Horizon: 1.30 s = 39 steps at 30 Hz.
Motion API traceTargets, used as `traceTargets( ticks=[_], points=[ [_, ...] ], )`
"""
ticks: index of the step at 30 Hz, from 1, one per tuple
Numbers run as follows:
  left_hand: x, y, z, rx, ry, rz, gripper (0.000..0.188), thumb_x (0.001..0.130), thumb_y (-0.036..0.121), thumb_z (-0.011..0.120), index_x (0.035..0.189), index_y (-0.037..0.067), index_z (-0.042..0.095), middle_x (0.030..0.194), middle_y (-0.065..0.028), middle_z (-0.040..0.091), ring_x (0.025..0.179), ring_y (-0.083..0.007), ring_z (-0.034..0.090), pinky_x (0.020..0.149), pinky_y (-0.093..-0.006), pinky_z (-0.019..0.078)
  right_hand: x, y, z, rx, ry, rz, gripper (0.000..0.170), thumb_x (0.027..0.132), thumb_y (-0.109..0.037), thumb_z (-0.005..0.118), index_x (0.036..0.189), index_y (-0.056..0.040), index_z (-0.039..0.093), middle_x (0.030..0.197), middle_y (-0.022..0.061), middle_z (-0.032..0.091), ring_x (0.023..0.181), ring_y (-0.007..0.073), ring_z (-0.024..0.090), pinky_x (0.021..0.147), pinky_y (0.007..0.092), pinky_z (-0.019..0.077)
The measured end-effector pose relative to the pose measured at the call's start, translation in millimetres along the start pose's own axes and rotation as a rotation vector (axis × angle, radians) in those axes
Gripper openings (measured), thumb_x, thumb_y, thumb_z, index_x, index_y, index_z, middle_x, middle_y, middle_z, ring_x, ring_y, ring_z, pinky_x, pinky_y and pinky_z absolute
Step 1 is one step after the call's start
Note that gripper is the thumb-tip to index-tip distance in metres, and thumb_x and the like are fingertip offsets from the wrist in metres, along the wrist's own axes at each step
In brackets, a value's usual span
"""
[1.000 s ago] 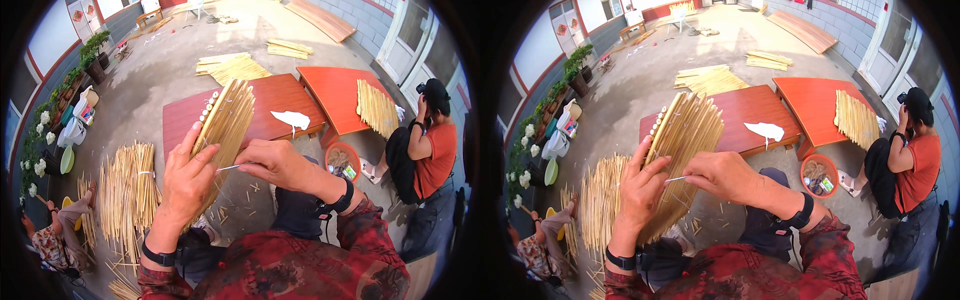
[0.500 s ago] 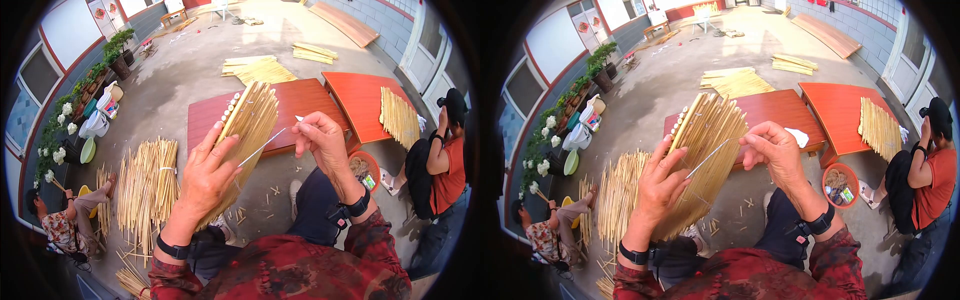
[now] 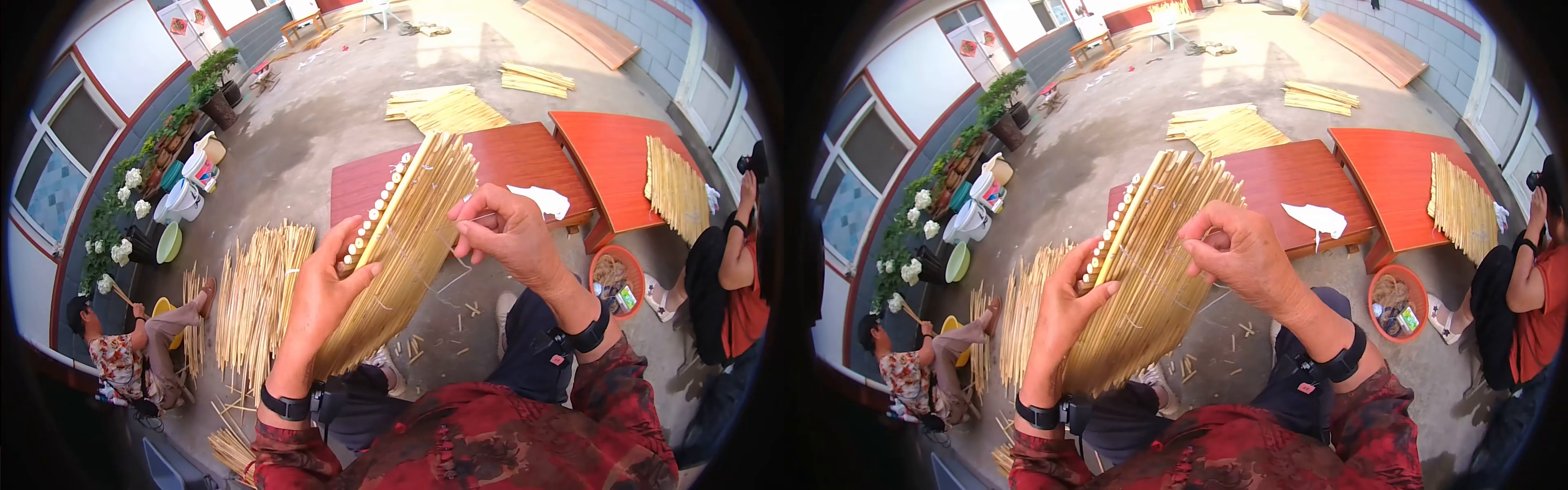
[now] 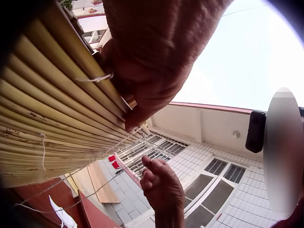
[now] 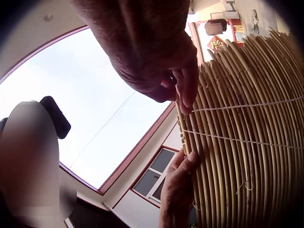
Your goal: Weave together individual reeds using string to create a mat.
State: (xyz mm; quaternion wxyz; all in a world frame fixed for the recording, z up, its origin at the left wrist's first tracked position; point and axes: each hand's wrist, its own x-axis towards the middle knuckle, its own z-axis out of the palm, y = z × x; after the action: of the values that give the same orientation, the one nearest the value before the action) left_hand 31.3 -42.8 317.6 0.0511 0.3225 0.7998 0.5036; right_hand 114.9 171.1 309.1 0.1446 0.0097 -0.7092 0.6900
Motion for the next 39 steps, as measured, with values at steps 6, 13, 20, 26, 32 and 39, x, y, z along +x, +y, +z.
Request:
traceTargets(
  ticks=[6, 13, 20, 26, 32, 39],
  points=[
    [2, -4, -2, -0.055, -0.091, -0.051, 0.046, 0.078, 0.001, 0.058, 0.122, 0.002, 0.043, 0.106, -0.0088, 0.057, 0.096, -0.0115, 0.053, 0.084, -0.0246, 0.0427, 18, 23, 28, -0.277, 0.042, -0.250, 0.008, 0.077, -0.004, 0.058, 0.077, -0.0010, 0.050, 0.067, 0.0071, 0.056, 0.056, 0.0129, 0.058, 0.050, 0.0260, 0.0446],
    [-1, -5, 1, -0.163, -0.082, -0.077, 0.048, 0.078, -0.002, 0.057, 0.124, 0.002, 0.042, 0.107, -0.0054, 0.055, 0.096, -0.0098, 0.052, 0.083, -0.0234, 0.0426, 27, 26, 50, -0.093, 0.091, -0.163, 0.008, 0.076, -0.003, 0.058, 0.077, -0.0004, 0.050, 0.071, 0.0089, 0.055, 0.058, 0.0145, 0.058, 0.052, 0.0277, 0.0448],
    [7, -4, -10, -0.189, -0.077, -0.119, 0.047, 0.078, -0.004, 0.056, 0.123, 0.000, 0.043, 0.105, -0.0038, 0.056, 0.093, -0.0075, 0.052, 0.080, -0.0213, 0.0422, 17, 19, 48, 0.077, 0.014, -0.216, 0.005, 0.077, -0.003, 0.057, 0.080, -0.0031, 0.053, 0.070, 0.0069, 0.054, 0.059, 0.0155, 0.058, 0.052, 0.0264, 0.0451],
    [6, -4, -12, -0.169, -0.082, -0.151, 0.048, 0.078, -0.004, 0.056, 0.124, -0.001, 0.042, 0.104, -0.0030, 0.056, 0.094, -0.0069, 0.051, 0.081, -0.0209, 0.0414, 22, 27, 48, -0.498, 0.038, -0.609, 0.015, 0.077, -0.005, 0.059, 0.092, -0.0060, 0.060, 0.073, 0.0082, 0.052, 0.064, 0.0229, 0.055, 0.055, 0.0318, 0.0435],
    [5, -5, -15, -0.168, -0.073, -0.186, 0.048, 0.078, -0.004, 0.057, 0.124, -0.001, 0.042, 0.106, -0.0031, 0.056, 0.094, -0.0071, 0.052, 0.081, -0.0209, 0.0415, 32, 30, 39, -0.542, 0.006, -0.613, 0.020, 0.079, -0.011, 0.058, 0.099, -0.0120, 0.061, 0.071, 0.0084, 0.050, 0.064, 0.0251, 0.056, 0.055, 0.0336, 0.0454],
    [7, -7, -17, -0.233, -0.060, -0.198, 0.047, 0.079, -0.003, 0.056, 0.124, -0.001, 0.042, 0.106, -0.0026, 0.056, 0.096, -0.0072, 0.052, 0.083, -0.0213, 0.0412, 39, 31, 36, -0.605, -0.045, -0.637, 0.019, 0.081, -0.015, 0.054, 0.099, -0.0117, 0.060, 0.072, 0.0082, 0.052, 0.064, 0.0253, 0.058, 0.055, 0.0336, 0.0473]
  ],
)
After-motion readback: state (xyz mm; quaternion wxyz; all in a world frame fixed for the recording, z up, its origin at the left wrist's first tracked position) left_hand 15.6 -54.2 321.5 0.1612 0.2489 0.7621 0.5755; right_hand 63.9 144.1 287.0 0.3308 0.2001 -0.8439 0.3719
